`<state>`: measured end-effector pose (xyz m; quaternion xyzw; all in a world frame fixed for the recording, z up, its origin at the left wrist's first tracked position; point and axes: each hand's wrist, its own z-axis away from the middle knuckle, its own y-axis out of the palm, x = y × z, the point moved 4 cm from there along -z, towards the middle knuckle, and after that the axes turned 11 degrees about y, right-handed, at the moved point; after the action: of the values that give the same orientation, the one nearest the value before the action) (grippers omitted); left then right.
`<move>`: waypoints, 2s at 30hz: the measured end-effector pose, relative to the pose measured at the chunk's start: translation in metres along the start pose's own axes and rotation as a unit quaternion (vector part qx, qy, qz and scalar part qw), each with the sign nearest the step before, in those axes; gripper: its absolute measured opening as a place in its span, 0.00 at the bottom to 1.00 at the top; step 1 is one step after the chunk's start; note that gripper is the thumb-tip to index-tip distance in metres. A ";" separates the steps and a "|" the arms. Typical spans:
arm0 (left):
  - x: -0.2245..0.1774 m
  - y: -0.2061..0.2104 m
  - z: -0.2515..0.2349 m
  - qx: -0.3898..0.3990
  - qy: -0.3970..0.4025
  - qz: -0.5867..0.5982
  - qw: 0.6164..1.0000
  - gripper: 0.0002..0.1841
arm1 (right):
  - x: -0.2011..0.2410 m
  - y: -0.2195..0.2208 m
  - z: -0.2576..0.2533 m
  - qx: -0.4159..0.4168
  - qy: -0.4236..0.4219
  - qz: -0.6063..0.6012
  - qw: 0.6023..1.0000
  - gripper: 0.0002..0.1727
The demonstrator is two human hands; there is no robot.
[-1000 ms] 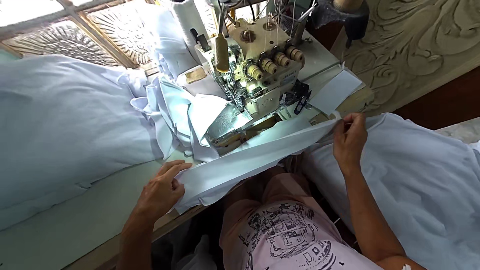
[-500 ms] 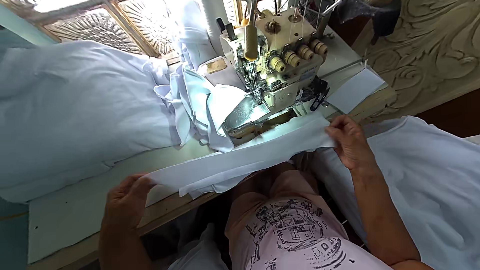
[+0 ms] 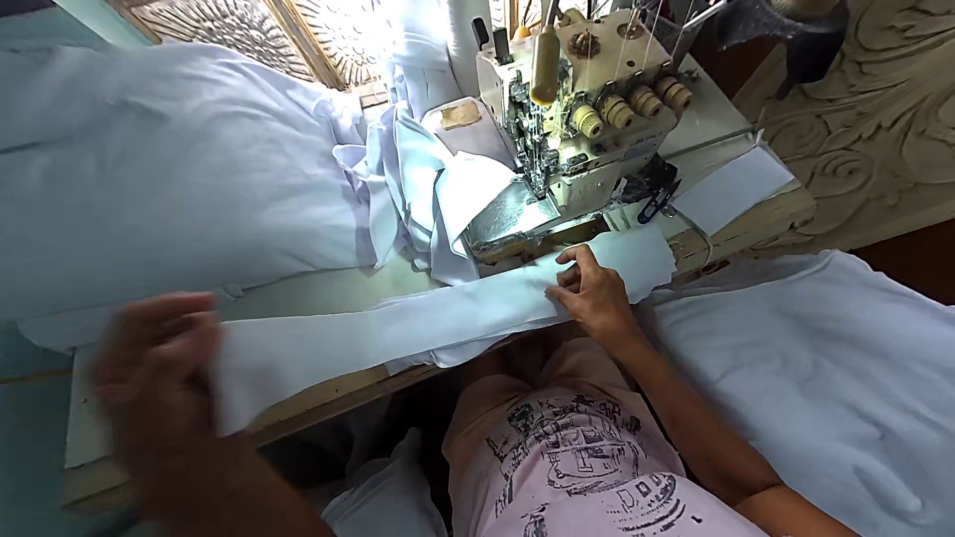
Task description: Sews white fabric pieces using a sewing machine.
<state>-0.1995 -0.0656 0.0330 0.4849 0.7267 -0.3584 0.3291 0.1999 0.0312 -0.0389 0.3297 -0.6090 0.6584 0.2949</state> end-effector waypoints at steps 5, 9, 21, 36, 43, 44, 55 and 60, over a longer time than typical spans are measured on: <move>0.003 0.182 -0.006 0.167 -0.090 0.126 0.974 0.12 | -0.010 -0.006 0.003 0.029 0.010 -0.135 0.990 0.15; 0.024 0.239 -0.003 0.264 -0.156 0.061 0.950 0.19 | -0.010 -0.002 0.006 0.006 -0.033 -0.119 0.992 0.05; -0.004 0.228 -0.015 0.204 0.080 -0.102 0.970 0.05 | 0.012 0.000 0.025 -0.082 -0.208 -0.023 0.975 0.18; -0.015 0.201 -0.031 0.158 -0.025 0.155 0.975 0.09 | 0.040 0.003 0.033 -0.041 -0.213 -0.182 0.959 0.06; -0.007 0.198 -0.038 0.079 -0.037 0.235 0.968 0.12 | 0.040 -0.007 0.032 -0.051 -0.213 -0.211 0.953 0.04; -0.007 0.199 -0.039 0.074 -0.038 0.236 0.968 0.12 | 0.041 -0.008 0.031 -0.058 -0.216 -0.211 0.952 0.03; 0.012 0.248 -0.094 0.041 0.122 -0.173 0.976 0.09 | 0.049 -0.010 -0.010 -0.168 -0.186 -0.039 0.967 0.07; 0.022 0.273 -0.109 0.106 0.149 -0.316 0.931 0.06 | 0.039 -0.010 -0.030 -0.177 -0.158 -0.010 0.971 0.08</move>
<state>0.0365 0.1112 0.0175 0.3099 0.8409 -0.4424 0.0333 0.1816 0.0609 -0.0029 0.3781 -0.7515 0.4765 0.2553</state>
